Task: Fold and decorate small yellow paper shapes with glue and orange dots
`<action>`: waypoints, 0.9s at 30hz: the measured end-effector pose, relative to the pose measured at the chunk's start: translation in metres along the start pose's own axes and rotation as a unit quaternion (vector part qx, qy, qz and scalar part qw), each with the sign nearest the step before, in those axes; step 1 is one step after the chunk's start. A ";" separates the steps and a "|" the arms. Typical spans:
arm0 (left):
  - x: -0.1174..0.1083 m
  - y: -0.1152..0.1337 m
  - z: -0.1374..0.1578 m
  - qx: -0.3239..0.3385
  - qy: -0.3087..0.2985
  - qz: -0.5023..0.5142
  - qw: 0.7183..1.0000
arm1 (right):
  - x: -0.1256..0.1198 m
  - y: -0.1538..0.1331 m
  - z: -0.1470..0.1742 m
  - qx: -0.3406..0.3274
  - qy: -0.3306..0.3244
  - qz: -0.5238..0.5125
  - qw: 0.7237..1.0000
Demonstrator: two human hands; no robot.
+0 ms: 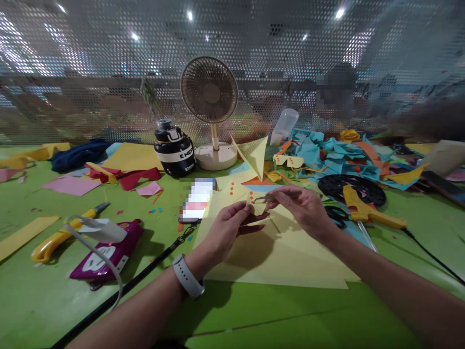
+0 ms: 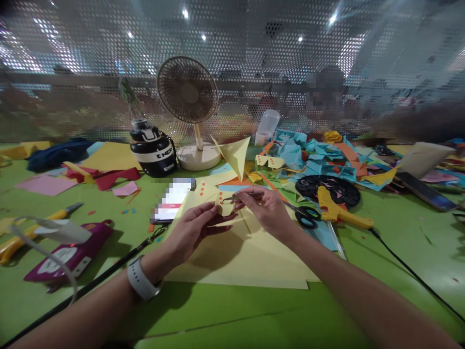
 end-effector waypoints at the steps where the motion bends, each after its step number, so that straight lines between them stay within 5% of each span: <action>1: 0.000 0.000 0.000 0.001 -0.002 -0.003 1.000 | 0.000 0.000 0.000 0.001 -0.002 0.002 1.000; 17: 0.003 0.001 0.002 0.000 -0.008 -0.030 1.000 | 0.003 0.003 0.001 0.015 -0.014 -0.014 1.000; 27: 0.004 0.002 0.000 0.011 -0.024 -0.034 0.999 | -0.007 0.002 0.000 0.004 0.033 -0.045 0.998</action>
Point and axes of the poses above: each hand's wrist, its own z-axis away from the middle knuckle, its own x-axis out of the palm, y = z × x, the point moved 9 cm from there along -z, towards the middle knuckle, and after that the axes turned 10 degrees about z, right-handed, at the moved point
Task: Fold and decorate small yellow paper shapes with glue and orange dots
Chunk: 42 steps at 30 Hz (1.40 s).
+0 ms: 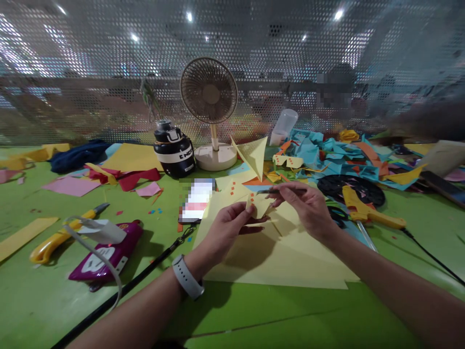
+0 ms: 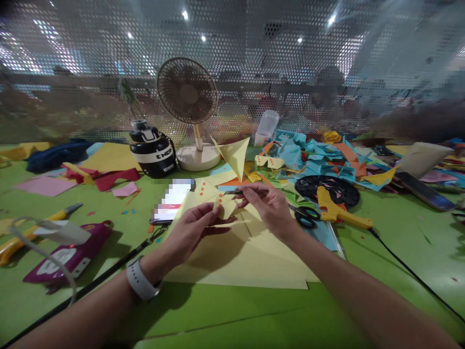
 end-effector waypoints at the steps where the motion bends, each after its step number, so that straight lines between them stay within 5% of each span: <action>1: 0.001 0.000 0.000 -0.001 -0.002 -0.006 1.000 | -0.003 0.001 -0.001 -0.002 0.015 -0.005 1.000; 5: 0.003 0.001 0.001 -0.006 -0.008 -0.031 0.999 | -0.005 0.005 -0.001 0.001 0.032 0.041 0.999; 12: 0.007 0.001 0.002 -0.006 -0.024 -0.047 0.999 | 0.016 0.008 0.005 -0.015 -0.047 0.132 0.990; 20: 0.009 0.001 0.005 -0.008 -0.033 -0.074 0.997 | 0.012 0.009 0.007 -0.022 -0.013 0.127 0.992; 27: -0.004 0.004 0.002 0.006 0.040 -0.087 0.995 | 0.018 0.006 0.012 -0.035 -0.018 0.146 0.988; 35: -0.001 0.009 0.002 0.050 0.009 -0.127 0.991 | 0.025 0.008 0.012 -0.036 -0.057 0.108 0.992; 42: 0.000 0.005 0.002 0.020 0.017 -0.079 0.997 | 0.019 0.014 0.011 -0.007 -0.033 0.109 0.993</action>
Point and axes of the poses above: each hand's wrist, its own z-axis away from the middle knuckle, its own x-axis out of the palm, y = z × x, the point moved 9 cm from there along -z, towards the middle knuckle, and after that the axes turned 10 degrees about z, right-handed, at the moved point
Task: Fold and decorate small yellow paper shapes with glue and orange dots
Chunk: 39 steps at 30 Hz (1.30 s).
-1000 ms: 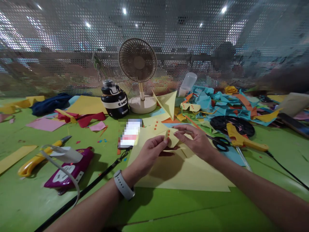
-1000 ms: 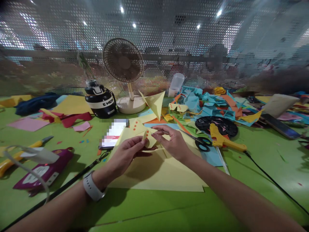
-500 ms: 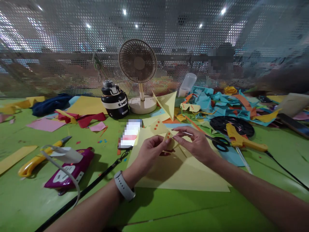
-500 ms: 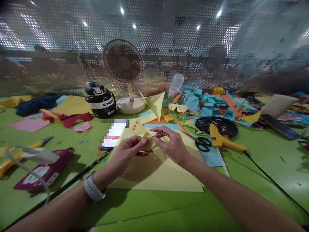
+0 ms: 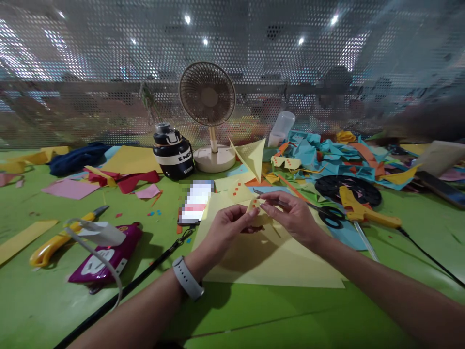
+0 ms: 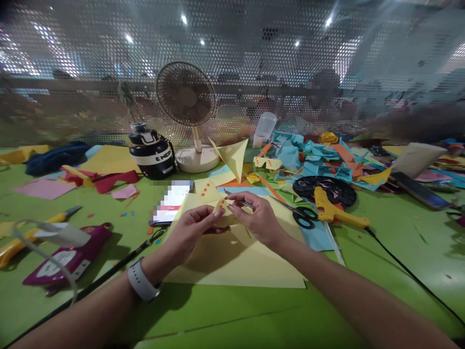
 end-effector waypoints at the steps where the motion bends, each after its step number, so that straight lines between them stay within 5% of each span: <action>1: 0.001 0.000 0.000 -0.003 -0.005 0.000 1.000 | -0.001 0.001 0.000 0.003 0.005 -0.002 1.000; 14: -0.007 -0.002 -0.001 0.002 0.030 0.036 0.999 | -0.007 -0.001 -0.002 -0.005 0.031 0.017 0.999; 28: -0.004 0.000 -0.005 0.023 0.002 -0.038 0.999 | -0.011 -0.010 -0.007 -0.018 0.024 0.008 1.000; 35: -0.006 0.006 -0.002 0.035 0.028 -0.036 0.998 | -0.058 -0.059 -0.021 -0.089 0.086 0.069 0.990; 39: -0.006 0.007 -0.002 0.038 0.037 -0.032 0.998 | -0.092 -0.108 -0.013 -0.178 0.174 0.143 0.958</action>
Point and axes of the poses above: each hand's wrist, its own z-axis away from the middle knuckle, its own x-axis out of the palm, y = z × x, the point moved 9 cm from there along -z, towards the middle knuckle, and after that the axes turned 10 degrees about z, right-handed, at the moved point
